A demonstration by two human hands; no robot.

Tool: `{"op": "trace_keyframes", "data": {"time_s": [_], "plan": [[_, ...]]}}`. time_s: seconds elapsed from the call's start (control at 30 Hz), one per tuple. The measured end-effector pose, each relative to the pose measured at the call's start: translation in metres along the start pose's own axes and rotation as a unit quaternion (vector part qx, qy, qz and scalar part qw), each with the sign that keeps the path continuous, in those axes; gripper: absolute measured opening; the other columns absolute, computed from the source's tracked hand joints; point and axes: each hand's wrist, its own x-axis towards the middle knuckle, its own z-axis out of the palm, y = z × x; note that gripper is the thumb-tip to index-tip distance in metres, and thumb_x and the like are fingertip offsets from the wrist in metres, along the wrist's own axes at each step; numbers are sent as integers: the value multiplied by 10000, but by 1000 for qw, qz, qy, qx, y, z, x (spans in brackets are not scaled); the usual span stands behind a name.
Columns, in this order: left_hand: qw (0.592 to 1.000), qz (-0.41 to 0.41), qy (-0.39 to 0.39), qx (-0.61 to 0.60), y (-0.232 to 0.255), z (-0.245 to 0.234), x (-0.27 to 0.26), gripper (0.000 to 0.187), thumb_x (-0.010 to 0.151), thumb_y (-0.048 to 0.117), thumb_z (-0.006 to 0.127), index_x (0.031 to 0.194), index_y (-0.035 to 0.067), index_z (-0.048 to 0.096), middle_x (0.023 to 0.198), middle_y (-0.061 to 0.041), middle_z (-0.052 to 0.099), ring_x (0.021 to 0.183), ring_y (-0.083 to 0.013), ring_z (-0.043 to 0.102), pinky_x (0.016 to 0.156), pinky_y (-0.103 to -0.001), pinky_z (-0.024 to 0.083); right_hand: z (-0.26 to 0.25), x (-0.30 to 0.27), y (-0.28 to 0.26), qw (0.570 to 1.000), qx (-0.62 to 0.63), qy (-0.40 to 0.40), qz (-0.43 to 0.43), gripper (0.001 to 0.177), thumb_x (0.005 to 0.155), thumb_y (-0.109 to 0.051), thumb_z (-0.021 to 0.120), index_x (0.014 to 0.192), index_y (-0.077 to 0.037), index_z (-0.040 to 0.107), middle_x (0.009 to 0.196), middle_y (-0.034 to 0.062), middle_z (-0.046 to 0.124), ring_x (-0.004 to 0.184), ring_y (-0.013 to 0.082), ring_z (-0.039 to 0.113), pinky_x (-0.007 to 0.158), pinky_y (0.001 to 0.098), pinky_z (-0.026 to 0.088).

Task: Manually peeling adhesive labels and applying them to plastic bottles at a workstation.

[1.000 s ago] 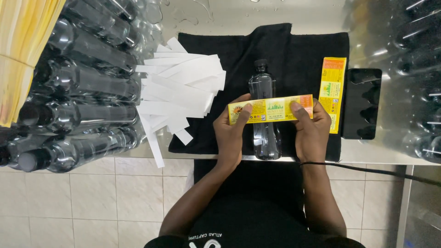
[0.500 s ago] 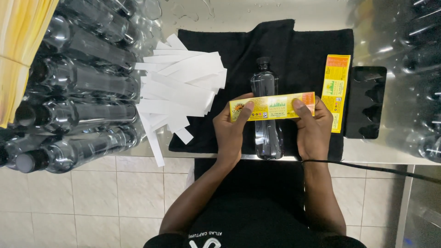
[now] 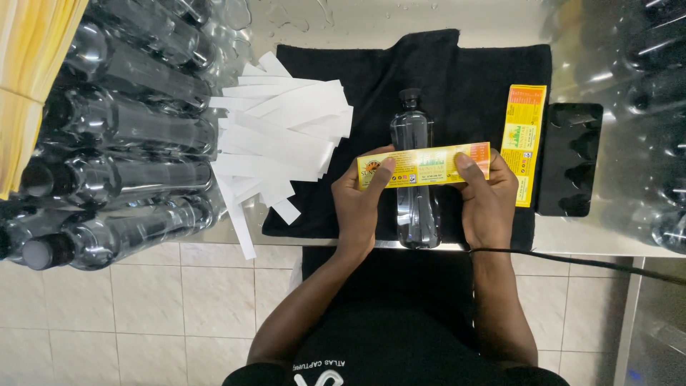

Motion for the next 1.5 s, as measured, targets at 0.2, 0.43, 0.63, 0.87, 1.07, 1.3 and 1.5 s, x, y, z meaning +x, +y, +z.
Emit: {"op": "trace_keyframes", "data": {"time_s": [0.2, 0.43, 0.63, 0.87, 1.07, 1.3, 1.5], "plan": [[1000, -2, -1, -2, -2, -1, 1, 477, 1004, 433, 800, 1368, 129, 747, 1304, -198, 726, 1286, -393, 700, 1099, -520, 552, 4, -4, -9, 1000, -3, -3, -1, 274, 1028, -308, 803, 1159, -112, 662, 1269, 233, 759, 1187, 331, 786, 999, 377, 658], [1000, 0, 0, 10, -2, -2, 3, 460, 1008, 424, 798, 1357, 131, 742, 1307, -221, 715, 1292, -432, 692, 1088, -533, 562, 0, -2, -1, 1000, 6, -5, 1, 261, 1032, -288, 796, 1159, -112, 651, 1281, 237, 758, 1203, 329, 778, 1000, 375, 654], [1000, -1, 2, 14, -5, -2, 4, 444, 1010, 420, 799, 1351, 142, 737, 1296, -209, 715, 1293, -419, 694, 1078, -522, 569, 3, -4, -7, 1000, 6, -7, 2, 244, 1038, -279, 790, 1145, -121, 638, 1270, 218, 759, 1208, 314, 782, 1006, 379, 651], [1000, 10, 4, 23, -8, -2, 5, 425, 1023, 405, 790, 1372, 173, 721, 1303, -192, 697, 1285, -401, 689, 1048, -485, 588, 10, -6, -11, 1000, -16, 0, -11, 219, 1051, -278, 786, 1085, -121, 637, 1191, 216, 765, 1142, 314, 795, 960, 366, 658], [996, 57, 22, 59, -3, 4, 1, 402, 1037, 346, 786, 1397, 192, 696, 1310, -174, 682, 1298, -397, 686, 1043, -478, 589, 16, -14, -23, 993, -112, 18, -38, 245, 1074, -222, 802, 984, -91, 616, 1051, 211, 757, 936, 298, 804, 823, 329, 657], [992, 112, 38, 49, -8, 14, -1, 501, 1087, 306, 718, 1549, 184, 569, 1455, -185, 572, 1374, -439, 597, 1088, -548, 552, 22, -21, -22, 957, -260, 1, -127, 217, 1104, -161, 811, 1097, 25, 699, 948, 244, 739, 727, 282, 761, 674, 376, 621], [983, 68, 73, -154, -9, 13, -4, 524, 1048, 286, 756, 1514, 80, 633, 1578, -217, 566, 1429, -423, 583, 1080, -522, 547, 21, -57, -26, 982, -151, -81, -84, 808, 1072, -176, 697, 1655, 136, 234, 1202, 388, 692, 1133, 463, 728, 1005, 540, 588]]}}
